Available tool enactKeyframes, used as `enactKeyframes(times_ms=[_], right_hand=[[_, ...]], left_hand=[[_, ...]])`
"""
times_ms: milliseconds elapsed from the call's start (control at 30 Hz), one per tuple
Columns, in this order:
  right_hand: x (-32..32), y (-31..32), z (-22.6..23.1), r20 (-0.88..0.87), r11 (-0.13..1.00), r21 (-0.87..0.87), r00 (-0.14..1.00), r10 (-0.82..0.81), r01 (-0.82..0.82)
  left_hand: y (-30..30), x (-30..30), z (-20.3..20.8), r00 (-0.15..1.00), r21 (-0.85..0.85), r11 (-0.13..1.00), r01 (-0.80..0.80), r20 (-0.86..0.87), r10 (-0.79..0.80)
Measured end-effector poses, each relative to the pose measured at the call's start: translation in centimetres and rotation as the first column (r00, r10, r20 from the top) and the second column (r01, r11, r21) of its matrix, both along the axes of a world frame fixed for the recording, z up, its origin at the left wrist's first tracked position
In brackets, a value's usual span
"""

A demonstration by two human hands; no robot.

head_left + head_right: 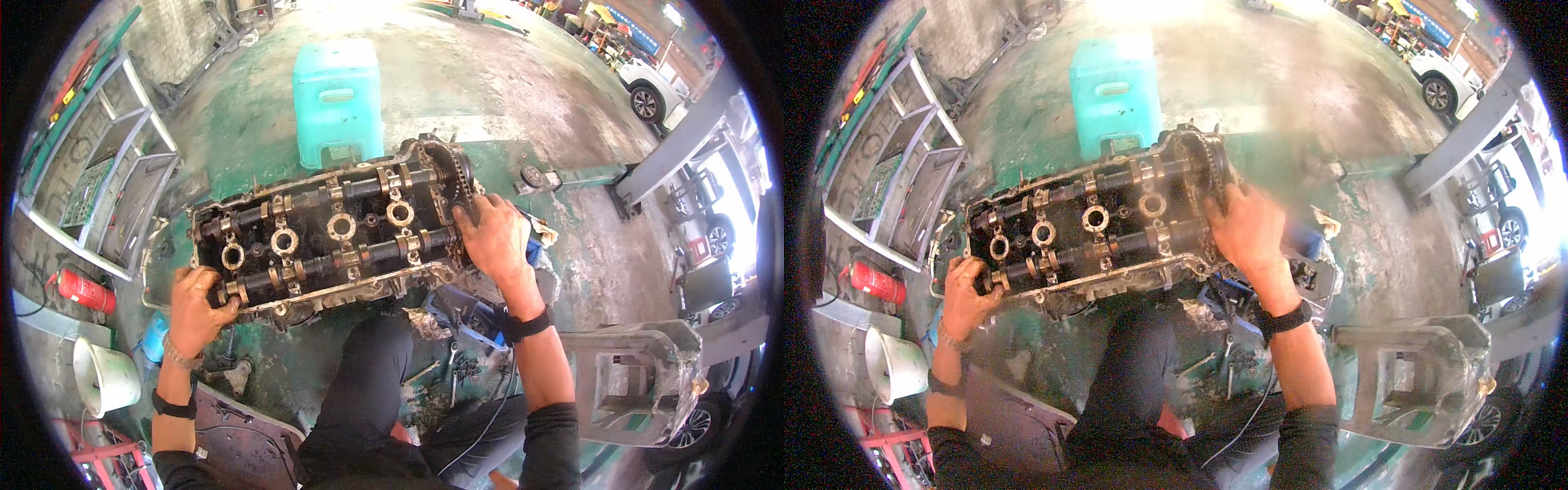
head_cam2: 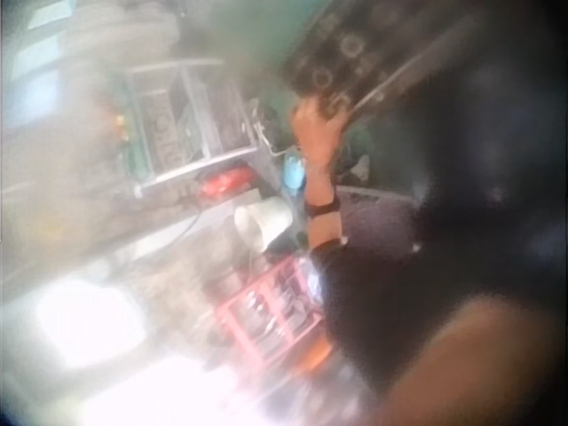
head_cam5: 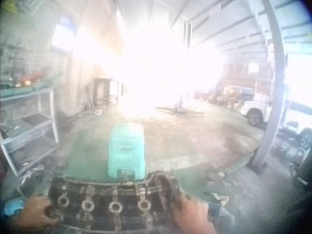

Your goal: The person holds a disassembled engine cylinder head and repeatedly rotates and tilts it to view the camshafts, timing chain, and valve train. The person uses both hands to stabilize and reposition the component while inspecting internal surfaces.

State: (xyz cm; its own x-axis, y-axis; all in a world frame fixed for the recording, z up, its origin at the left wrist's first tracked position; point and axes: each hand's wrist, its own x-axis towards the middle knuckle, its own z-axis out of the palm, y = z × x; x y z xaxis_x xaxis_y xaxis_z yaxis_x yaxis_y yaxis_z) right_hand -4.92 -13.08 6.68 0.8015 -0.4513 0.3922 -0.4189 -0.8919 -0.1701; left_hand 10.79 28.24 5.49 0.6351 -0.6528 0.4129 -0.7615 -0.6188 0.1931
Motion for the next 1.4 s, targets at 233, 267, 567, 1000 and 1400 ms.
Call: enactKeyframes(times_ms=[233,267,567,1000,1400], right_hand=[[-0.2,-0.1,-1.1,0.239,0.986,-0.141,0.964,0.116,-0.084],[0.0,0.1,-1.4,0.234,0.988,-0.143,0.969,0.084,-0.052],[0.0,-0.5,-3.0,0.269,0.998,-0.026,0.961,0.061,-0.056],[0.1,-0.6,-3.5,0.293,0.996,0.026,0.953,0.075,-0.087],[0.2,-0.6,-3.9,0.330,0.995,0.054,0.942,0.057,-0.080]], left_hand=[[-0.1,-0.2,-0.2,0.999,0.043,0.999,-0.025,-0.030,0.026],[0.0,-0.2,-0.1,0.994,0.065,0.997,-0.045,-0.093,0.051],[1.6,3.2,0.1,0.979,-0.098,0.977,-0.191,-0.093,0.183],[-1.8,8.0,1.9,0.994,0.388,0.917,-0.095,-0.007,0.106],[-2.7,8.7,1.8,0.988,0.346,0.928,-0.141,-0.005,0.152]])
